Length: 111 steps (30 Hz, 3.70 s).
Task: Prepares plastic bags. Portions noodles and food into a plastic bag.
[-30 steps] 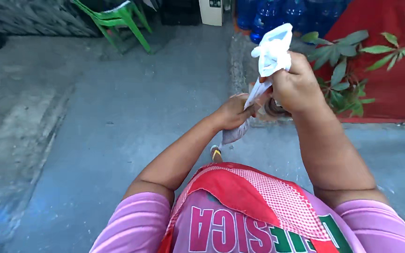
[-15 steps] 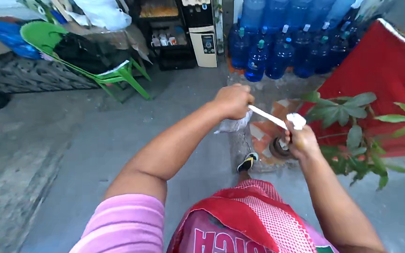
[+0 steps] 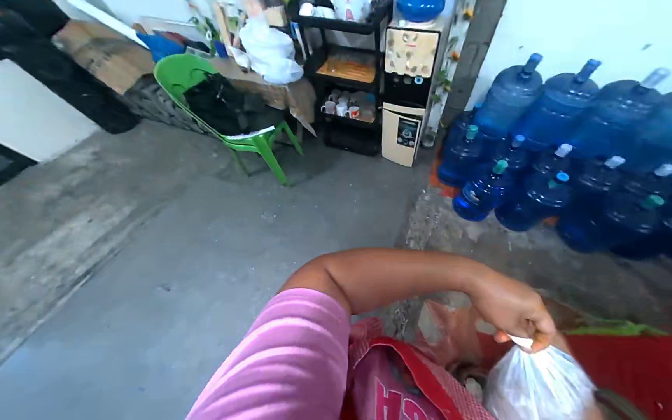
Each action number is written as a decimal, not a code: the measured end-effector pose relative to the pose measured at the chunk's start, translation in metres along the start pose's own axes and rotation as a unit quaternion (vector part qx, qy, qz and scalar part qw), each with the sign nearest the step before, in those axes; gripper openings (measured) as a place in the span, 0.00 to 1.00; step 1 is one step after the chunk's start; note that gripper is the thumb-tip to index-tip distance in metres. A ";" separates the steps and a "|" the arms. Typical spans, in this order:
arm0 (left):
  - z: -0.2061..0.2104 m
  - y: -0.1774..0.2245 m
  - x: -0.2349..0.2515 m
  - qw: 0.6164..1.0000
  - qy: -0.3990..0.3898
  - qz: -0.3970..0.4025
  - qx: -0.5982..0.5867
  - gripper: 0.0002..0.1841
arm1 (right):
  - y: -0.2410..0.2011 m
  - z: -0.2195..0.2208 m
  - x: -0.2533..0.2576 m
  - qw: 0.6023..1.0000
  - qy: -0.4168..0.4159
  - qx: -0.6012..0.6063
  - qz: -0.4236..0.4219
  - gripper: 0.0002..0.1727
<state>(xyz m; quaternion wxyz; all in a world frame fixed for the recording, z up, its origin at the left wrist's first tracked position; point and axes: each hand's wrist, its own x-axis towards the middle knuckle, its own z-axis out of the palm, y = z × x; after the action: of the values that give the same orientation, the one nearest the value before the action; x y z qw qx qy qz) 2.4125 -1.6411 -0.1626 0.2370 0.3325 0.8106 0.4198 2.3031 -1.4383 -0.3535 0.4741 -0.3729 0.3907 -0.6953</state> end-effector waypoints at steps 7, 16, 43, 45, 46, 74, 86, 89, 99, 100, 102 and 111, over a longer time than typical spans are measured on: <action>-0.129 -0.168 0.062 0.981 0.085 -0.172 -0.010 0.11 | -0.069 -0.092 0.096 0.872 0.320 -0.345 0.138 0.08; -0.255 -0.317 0.160 0.916 0.248 -0.211 -0.234 0.22 | -0.129 -0.200 0.227 0.698 0.264 -0.657 0.108 0.07; -0.449 -0.137 0.684 0.980 0.042 0.163 0.105 0.14 | -0.447 -0.527 0.041 0.697 0.553 -0.449 0.082 0.21; -0.458 -0.141 0.719 0.982 0.065 0.174 0.041 0.13 | -0.468 -0.561 0.028 0.695 0.557 -0.448 0.084 0.22; -0.462 -0.142 0.737 0.982 0.068 0.174 0.014 0.13 | -0.475 -0.578 0.021 0.697 0.556 -0.447 0.074 0.22; -0.589 -0.185 1.397 0.972 -0.053 0.195 -0.120 0.20 | -0.517 -0.941 -0.241 0.689 0.700 -0.126 0.139 0.20; -0.570 -0.139 1.681 0.954 -0.119 0.246 -0.121 0.25 | -0.802 -1.198 -0.425 0.588 0.746 -0.271 0.152 0.36; -0.567 -0.130 1.746 0.947 -0.166 0.257 -0.096 0.25 | -0.850 -1.278 -0.433 0.566 0.745 -0.320 0.148 0.38; -0.586 -0.091 1.980 0.901 -0.325 0.252 -0.137 0.26 | -0.938 -1.387 -0.554 0.493 0.806 -0.303 0.127 0.30; -0.588 -0.084 2.003 0.899 -0.332 0.245 -0.149 0.26 | -0.938 -1.390 -0.567 0.477 0.826 -0.276 0.114 0.30; -0.590 -0.064 2.049 0.897 -0.335 0.239 -0.161 0.27 | -0.935 -1.395 -0.592 0.426 0.871 -0.216 0.115 0.27; -0.555 0.016 2.235 0.912 -0.263 0.268 -0.166 0.24 | -0.897 -1.454 -0.668 0.441 0.869 -0.032 0.222 0.32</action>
<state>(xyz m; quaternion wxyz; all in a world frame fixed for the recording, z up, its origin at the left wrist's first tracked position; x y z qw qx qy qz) 0.5602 -0.2750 -0.0870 0.3718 0.5915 0.5182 0.4932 0.8623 -0.3069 -0.2535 0.0116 0.5117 0.6893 -0.5127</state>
